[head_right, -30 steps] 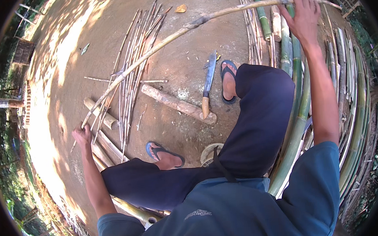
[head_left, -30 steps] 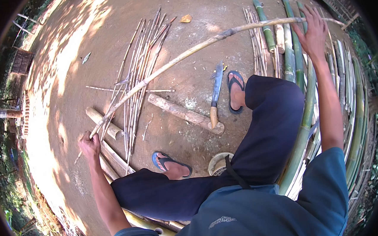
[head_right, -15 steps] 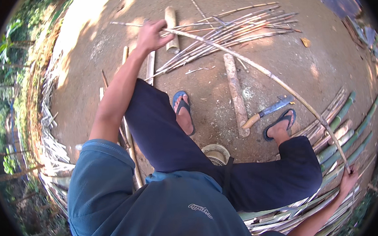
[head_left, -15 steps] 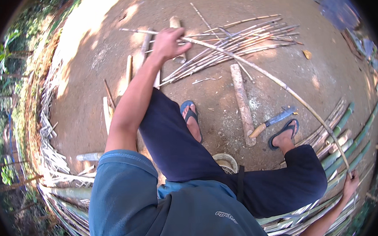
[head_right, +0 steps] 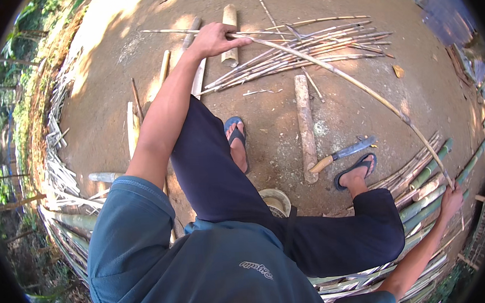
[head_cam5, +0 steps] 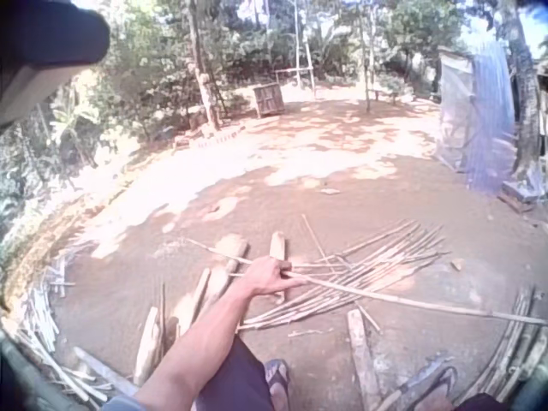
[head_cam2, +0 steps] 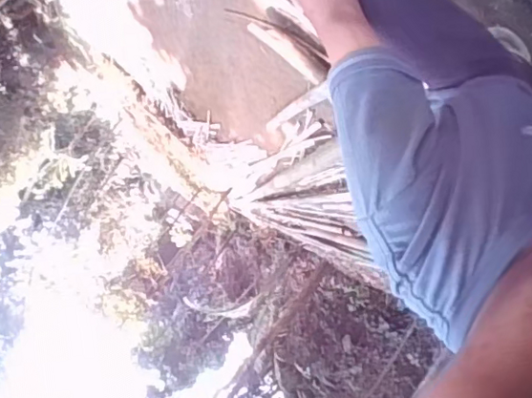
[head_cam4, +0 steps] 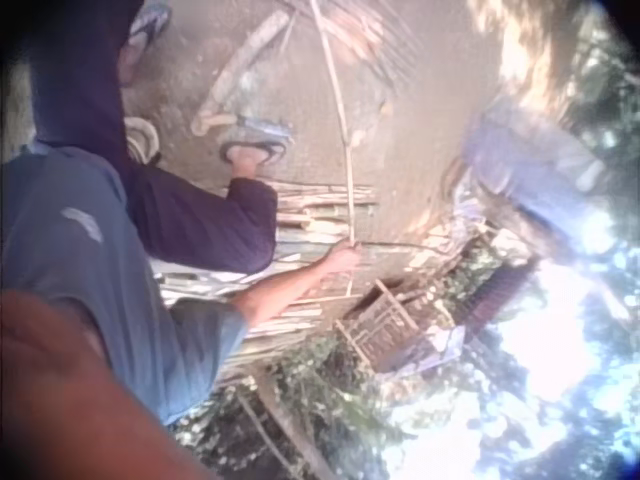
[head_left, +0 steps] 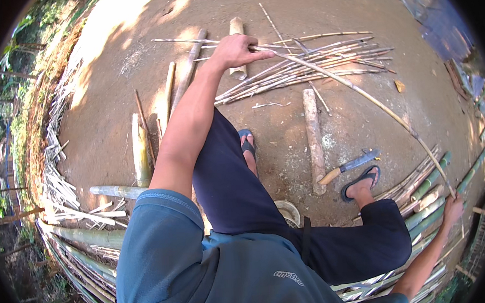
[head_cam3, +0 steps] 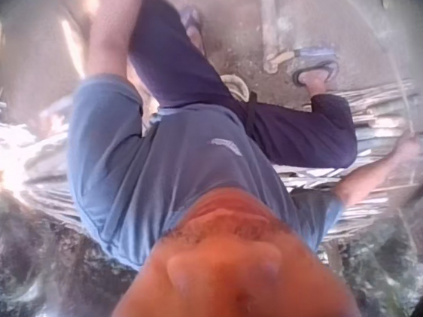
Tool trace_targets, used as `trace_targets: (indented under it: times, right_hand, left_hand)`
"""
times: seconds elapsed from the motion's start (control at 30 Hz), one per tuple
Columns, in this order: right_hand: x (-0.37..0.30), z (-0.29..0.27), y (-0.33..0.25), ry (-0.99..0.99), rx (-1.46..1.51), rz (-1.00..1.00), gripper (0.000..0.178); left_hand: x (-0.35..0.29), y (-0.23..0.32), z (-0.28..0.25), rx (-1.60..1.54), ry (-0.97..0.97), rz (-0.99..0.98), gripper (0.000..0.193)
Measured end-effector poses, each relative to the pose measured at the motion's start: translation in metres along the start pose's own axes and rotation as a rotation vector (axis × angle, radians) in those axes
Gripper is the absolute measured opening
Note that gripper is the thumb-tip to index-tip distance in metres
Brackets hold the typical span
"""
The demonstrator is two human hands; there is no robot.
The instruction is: The person sits on the ground and uses a machete to split long bamboo poles into thin strips. They repeatedly pick up bamboo pieces, position them on a wooden block, and strike them with the machete to separate the material into smaller sections.
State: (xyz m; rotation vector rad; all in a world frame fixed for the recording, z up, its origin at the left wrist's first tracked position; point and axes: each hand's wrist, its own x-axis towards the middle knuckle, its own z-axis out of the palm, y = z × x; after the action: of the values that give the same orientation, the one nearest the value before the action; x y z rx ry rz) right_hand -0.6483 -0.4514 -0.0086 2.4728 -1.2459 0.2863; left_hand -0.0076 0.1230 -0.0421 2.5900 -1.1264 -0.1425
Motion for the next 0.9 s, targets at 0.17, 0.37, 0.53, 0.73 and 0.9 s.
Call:
trace_targets:
  times: [0.17, 0.37, 0.53, 0.73, 0.9]
  right_hand:
    - [-0.044, 0.021, -0.059, -0.195, 0.090, 0.190, 0.041]
    - [-0.020, 0.029, -0.083, 0.083, 0.164, 0.091, 0.046]
    - [-0.011, 0.036, -0.072, 0.358, 0.556, 0.394, 0.056]
    - [-0.136, 0.164, -0.029, -0.121, 0.945, 0.912, 0.033]
    - [-0.238, 0.228, -0.101, -0.432, 0.576, 1.144, 0.040]
  left_hand:
    - [0.002, -0.002, 0.004, 0.106, 0.052, 0.042, 0.080]
    - [0.013, 0.003, 0.012, 0.041, 0.110, 0.053, 0.073]
    - [0.032, 0.007, 0.013, 0.137, 0.309, -0.156, 0.063]
    - [0.040, 0.001, 0.006, -0.230, 0.624, -0.312, 0.059]
    - [0.032, 0.080, -0.023, -0.745, 0.860, -0.532, 0.054]
